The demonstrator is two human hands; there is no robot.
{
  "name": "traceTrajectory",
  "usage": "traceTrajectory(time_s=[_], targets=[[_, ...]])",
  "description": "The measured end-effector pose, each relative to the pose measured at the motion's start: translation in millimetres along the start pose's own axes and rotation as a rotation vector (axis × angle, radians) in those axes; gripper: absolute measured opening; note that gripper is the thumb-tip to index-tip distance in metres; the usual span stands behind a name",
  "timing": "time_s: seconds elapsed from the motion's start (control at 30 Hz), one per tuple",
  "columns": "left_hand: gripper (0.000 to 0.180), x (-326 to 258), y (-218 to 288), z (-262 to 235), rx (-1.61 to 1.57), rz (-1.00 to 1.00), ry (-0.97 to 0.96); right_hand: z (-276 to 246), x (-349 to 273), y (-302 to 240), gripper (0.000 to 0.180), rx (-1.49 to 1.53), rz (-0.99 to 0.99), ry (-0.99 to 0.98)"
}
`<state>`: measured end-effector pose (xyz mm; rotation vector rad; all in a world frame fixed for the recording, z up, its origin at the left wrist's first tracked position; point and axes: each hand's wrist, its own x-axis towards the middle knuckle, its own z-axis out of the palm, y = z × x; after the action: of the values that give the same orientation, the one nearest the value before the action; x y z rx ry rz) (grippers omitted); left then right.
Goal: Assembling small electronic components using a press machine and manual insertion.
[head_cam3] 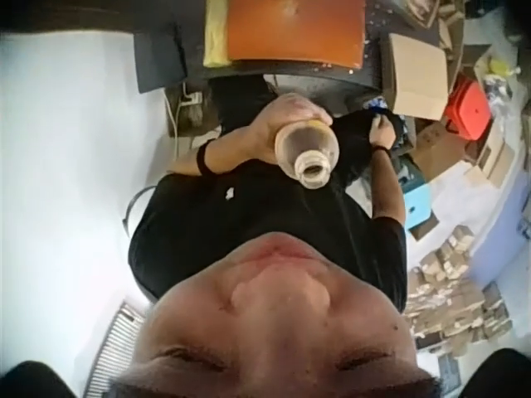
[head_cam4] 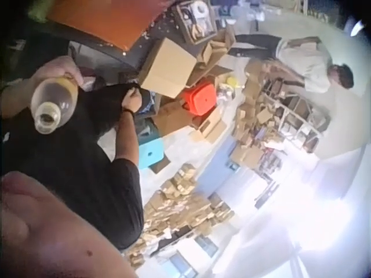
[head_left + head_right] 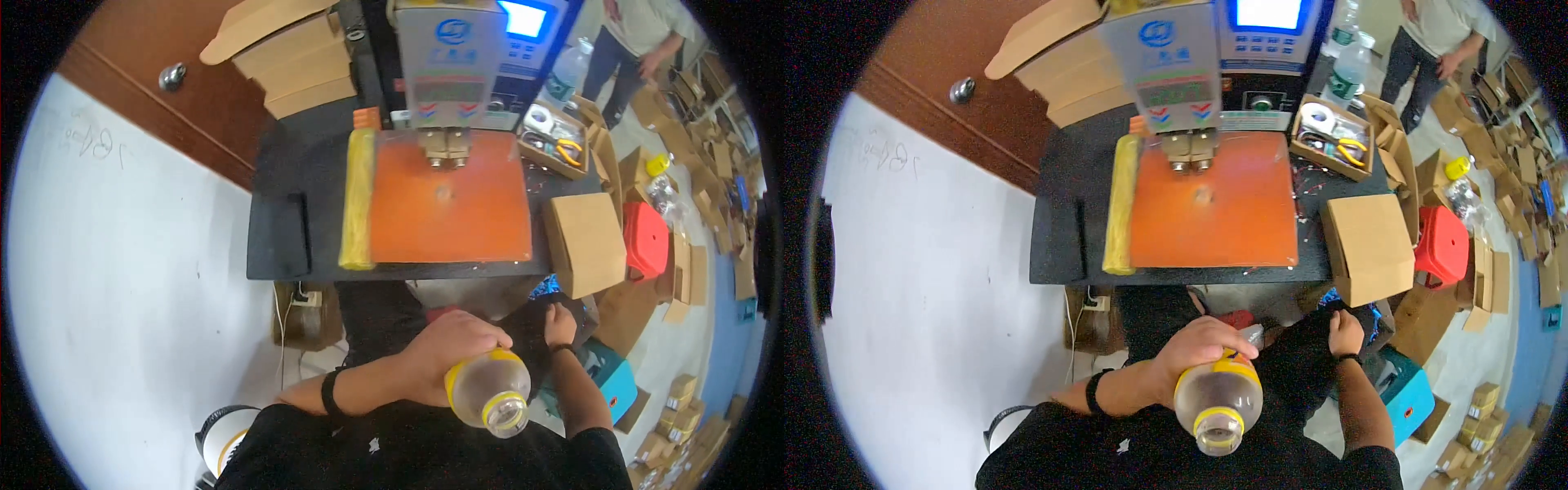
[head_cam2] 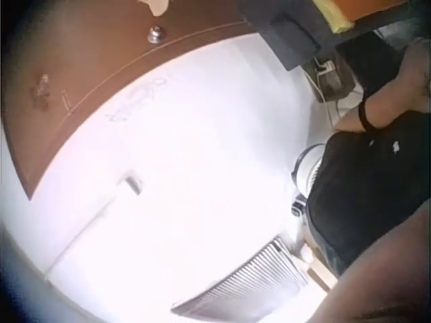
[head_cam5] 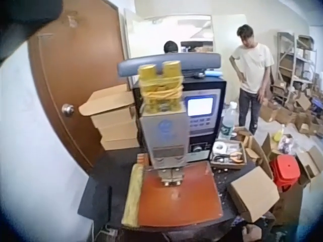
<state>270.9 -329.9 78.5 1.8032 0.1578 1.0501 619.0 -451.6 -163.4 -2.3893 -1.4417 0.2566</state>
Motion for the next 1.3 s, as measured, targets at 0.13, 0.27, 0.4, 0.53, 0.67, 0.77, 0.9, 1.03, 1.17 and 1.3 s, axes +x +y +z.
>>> traceTrajectory(time_s=[0.13,0.27,0.4,0.53,0.67,0.77,0.9,1.03,1.17,1.3], targets=[[0.050,-15.6,26.2,-34.2,0.099,-0.088,-0.106,2.4,-3.1,-6.2,0.032,-0.008,-0.060,0.097],[0.071,-43.7,44.4,-81.6,0.196,-0.120,-0.025,-1.4,-2.9,-10.6,0.031,-0.041,-0.052,0.102],[0.053,-32.5,46.7,-112.9,-0.500,-0.119,0.571,-4.1,-4.7,-10.5,0.031,-0.083,0.075,-0.111],[0.086,-22.7,-12.9,-188.6,0.292,-0.121,0.807,-1.2,1.1,-17.8,0.030,-0.058,-0.032,-0.008],[0.082,26.0,-41.3,-226.9,0.407,-0.202,0.919,-9.7,7.0,-22.9,0.027,-0.089,0.055,-0.154],[0.085,42.2,-72.6,-245.3,0.503,-0.227,0.917,-5.4,7.3,-21.1,0.026,-0.050,0.023,-0.093],[0.089,34.6,-111.8,-258.1,0.581,-0.311,0.886,-1.4,6.3,-16.8,0.025,-0.046,0.010,-0.101],[0.092,34.9,-121.1,-264.2,0.633,-0.326,0.889,-4.5,1.1,-5.6,0.029,-0.044,-0.007,-0.080],[0.094,32.6,-124.6,-267.9,0.645,-0.378,0.876,-3.3,-0.3,2.7,0.030,-0.064,0.050,-0.052],[0.095,29.7,-113.3,-268.5,0.492,-0.403,0.862,0.8,1.9,5.7,0.030,-0.052,0.064,-0.061]])
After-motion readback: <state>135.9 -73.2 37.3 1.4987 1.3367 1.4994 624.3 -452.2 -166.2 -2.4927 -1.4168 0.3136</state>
